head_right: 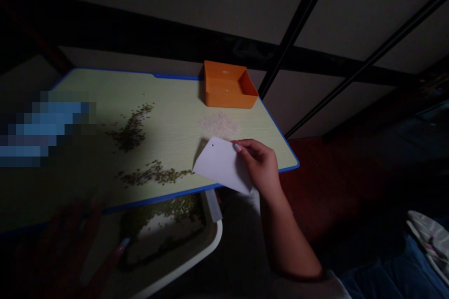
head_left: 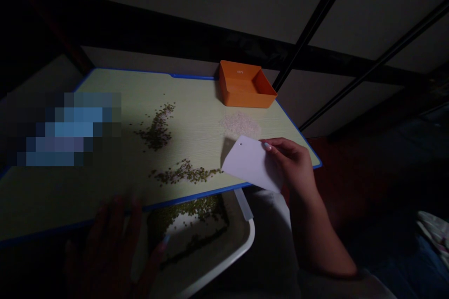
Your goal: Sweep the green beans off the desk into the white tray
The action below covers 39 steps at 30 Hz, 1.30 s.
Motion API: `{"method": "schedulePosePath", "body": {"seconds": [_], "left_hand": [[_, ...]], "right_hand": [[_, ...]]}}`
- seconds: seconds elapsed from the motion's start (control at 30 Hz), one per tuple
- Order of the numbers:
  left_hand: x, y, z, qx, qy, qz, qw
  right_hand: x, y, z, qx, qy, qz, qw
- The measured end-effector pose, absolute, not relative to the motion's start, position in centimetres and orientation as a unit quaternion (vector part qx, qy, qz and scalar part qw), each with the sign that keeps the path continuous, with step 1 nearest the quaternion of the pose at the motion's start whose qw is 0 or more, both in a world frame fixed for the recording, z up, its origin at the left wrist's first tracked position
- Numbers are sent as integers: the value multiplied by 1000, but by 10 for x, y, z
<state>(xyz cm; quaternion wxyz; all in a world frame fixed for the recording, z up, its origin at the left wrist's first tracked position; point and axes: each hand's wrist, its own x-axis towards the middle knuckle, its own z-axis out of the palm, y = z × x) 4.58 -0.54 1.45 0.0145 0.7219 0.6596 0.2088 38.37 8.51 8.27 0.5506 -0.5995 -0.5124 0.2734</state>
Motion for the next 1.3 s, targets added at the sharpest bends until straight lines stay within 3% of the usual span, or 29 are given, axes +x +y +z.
{"method": "schedulePosePath", "body": {"seconds": [0.73,0.93,1.07,1.3], "left_hand": [[45,-6,14,727,656,202,14],[45,-6,16,721,663,200,23],[51,-8,25,714,674,184,52],[53,-8,27,718,671,178,41]], "right_hand": [[373,56,81,-580,-537,302,532],[375,25,86,-565,-590,122,564],[377,5,90,-468,-730,24,498],[375,4,88,-355,-848,-19,394]]}}
